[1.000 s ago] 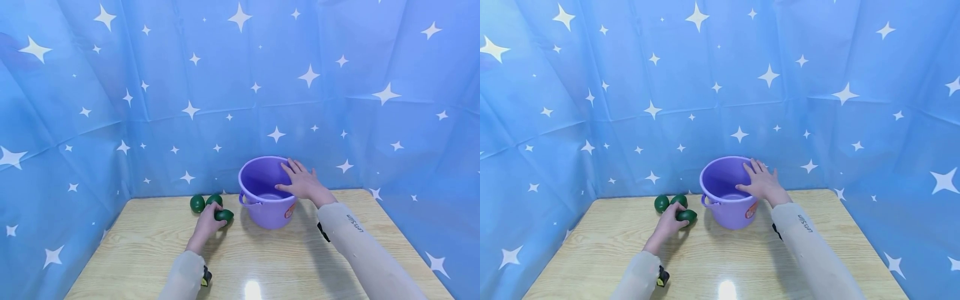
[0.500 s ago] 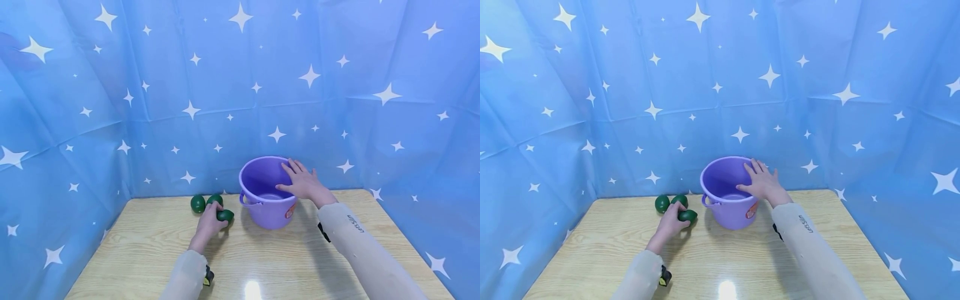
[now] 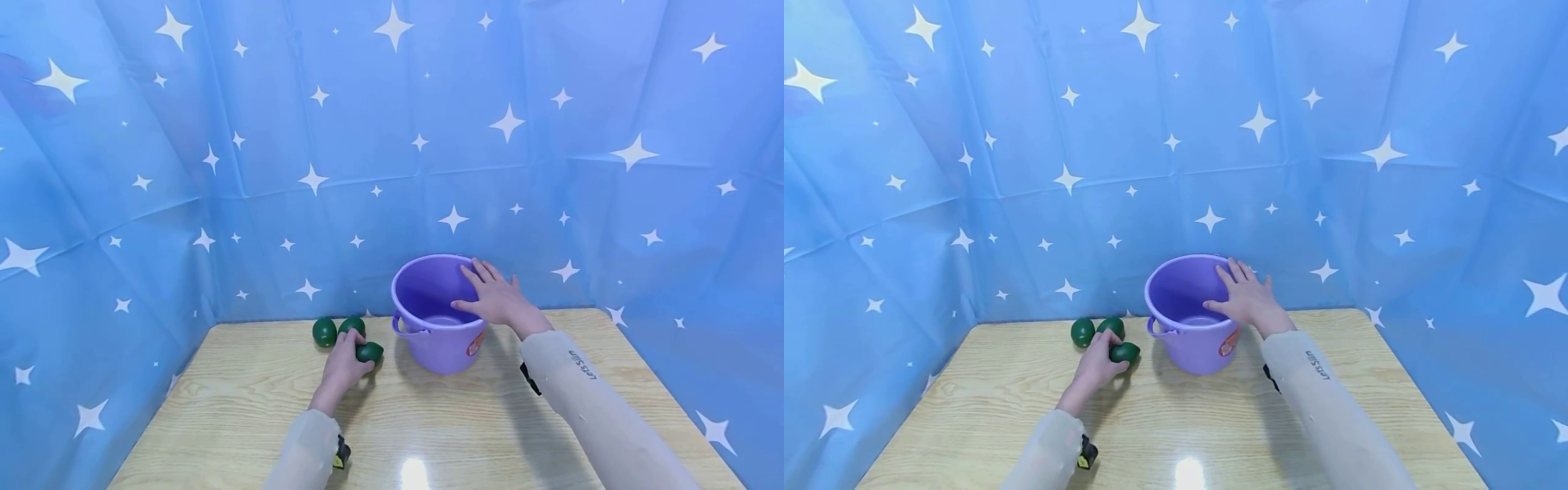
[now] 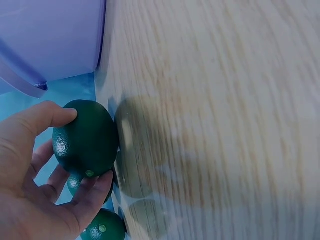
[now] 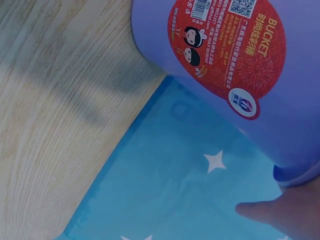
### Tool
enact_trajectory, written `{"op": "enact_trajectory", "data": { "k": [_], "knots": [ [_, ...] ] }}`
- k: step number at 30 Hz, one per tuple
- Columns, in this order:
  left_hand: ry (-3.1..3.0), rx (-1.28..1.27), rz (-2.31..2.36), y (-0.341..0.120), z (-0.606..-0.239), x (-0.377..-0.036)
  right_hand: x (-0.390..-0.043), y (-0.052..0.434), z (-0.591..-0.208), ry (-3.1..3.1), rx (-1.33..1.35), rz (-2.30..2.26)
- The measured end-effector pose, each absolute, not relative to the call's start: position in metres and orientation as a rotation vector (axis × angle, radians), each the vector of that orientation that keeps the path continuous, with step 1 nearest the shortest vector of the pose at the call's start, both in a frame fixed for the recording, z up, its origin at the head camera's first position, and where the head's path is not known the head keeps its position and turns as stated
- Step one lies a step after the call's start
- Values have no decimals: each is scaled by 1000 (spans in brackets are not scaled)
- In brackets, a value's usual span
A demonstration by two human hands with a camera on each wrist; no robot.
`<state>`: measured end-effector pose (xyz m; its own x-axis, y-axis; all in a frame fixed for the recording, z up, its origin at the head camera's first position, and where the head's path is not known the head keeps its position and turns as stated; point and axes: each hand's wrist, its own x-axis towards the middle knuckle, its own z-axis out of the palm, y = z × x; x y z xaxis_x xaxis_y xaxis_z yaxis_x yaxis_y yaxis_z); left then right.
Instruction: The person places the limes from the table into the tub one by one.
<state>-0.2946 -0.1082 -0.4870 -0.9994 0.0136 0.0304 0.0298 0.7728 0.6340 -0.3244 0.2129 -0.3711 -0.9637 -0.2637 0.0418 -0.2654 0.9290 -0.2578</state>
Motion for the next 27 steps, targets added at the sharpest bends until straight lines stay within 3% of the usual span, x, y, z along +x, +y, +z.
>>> {"op": "enact_trajectory", "data": {
  "k": [27],
  "knots": [
    [-2861,-74,-1168,-112,-489,-289,-322,212,-368,-3072,416,402]
  ]
}}
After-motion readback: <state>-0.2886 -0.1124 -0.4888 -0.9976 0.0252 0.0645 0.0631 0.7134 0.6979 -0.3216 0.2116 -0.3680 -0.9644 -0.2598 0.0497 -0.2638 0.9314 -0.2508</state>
